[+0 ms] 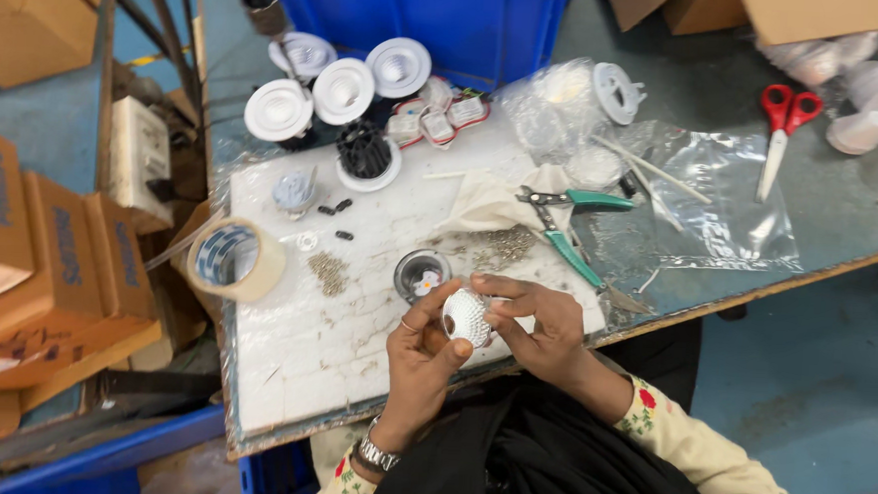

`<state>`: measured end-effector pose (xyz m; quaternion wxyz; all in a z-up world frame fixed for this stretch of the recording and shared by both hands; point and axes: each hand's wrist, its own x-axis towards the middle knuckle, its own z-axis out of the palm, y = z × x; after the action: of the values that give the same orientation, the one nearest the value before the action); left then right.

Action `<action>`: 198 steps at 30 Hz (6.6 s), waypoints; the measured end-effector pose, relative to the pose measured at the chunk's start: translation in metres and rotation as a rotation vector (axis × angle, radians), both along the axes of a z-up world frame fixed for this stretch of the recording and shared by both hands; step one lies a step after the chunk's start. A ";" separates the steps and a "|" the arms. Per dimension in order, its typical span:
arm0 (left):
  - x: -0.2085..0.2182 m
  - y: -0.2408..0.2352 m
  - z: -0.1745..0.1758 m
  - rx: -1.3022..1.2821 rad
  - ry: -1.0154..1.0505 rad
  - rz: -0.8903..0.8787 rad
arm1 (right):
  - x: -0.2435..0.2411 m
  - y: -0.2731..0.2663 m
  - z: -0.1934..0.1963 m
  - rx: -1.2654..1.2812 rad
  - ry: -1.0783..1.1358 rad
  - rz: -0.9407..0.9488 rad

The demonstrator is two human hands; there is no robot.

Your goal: The person assembles an LED light fixture by placing a reflector into a housing, inserting an LED module with a heat sink, and using an electric screwdriver to secure the components.

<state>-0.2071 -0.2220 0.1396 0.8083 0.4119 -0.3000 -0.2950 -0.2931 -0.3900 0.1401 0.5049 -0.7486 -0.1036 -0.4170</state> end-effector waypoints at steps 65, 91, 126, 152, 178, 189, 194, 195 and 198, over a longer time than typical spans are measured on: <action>-0.004 -0.021 0.019 0.065 0.155 -0.196 | -0.019 0.006 -0.007 0.216 0.005 0.039; -0.017 -0.035 0.066 0.402 -0.924 0.201 | -0.030 -0.013 0.022 0.536 0.425 0.467; -0.031 -0.044 0.020 0.243 -0.311 0.305 | -0.009 0.038 -0.003 0.328 0.182 -0.085; -0.016 -0.021 0.023 0.323 -0.582 0.363 | -0.015 0.024 0.004 0.592 0.439 0.297; -0.004 -0.004 0.015 0.193 -0.257 0.092 | -0.009 0.019 -0.020 0.523 0.555 0.211; -0.011 0.044 0.008 0.306 -0.107 0.143 | -0.016 0.032 0.024 -0.360 0.422 0.092; 0.006 0.052 0.009 0.538 -0.336 0.173 | -0.021 0.024 0.022 -0.294 0.379 0.009; 0.017 0.053 0.009 0.555 -0.541 0.350 | -0.022 0.018 0.022 -0.188 0.367 0.005; 0.056 0.042 0.006 0.571 -0.918 0.600 | -0.020 0.002 0.020 0.120 0.343 0.024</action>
<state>-0.1510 -0.1798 0.1454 0.5024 0.7634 -0.3973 0.0837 -0.3134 -0.3875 0.1601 0.5640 -0.7759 0.0002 -0.2827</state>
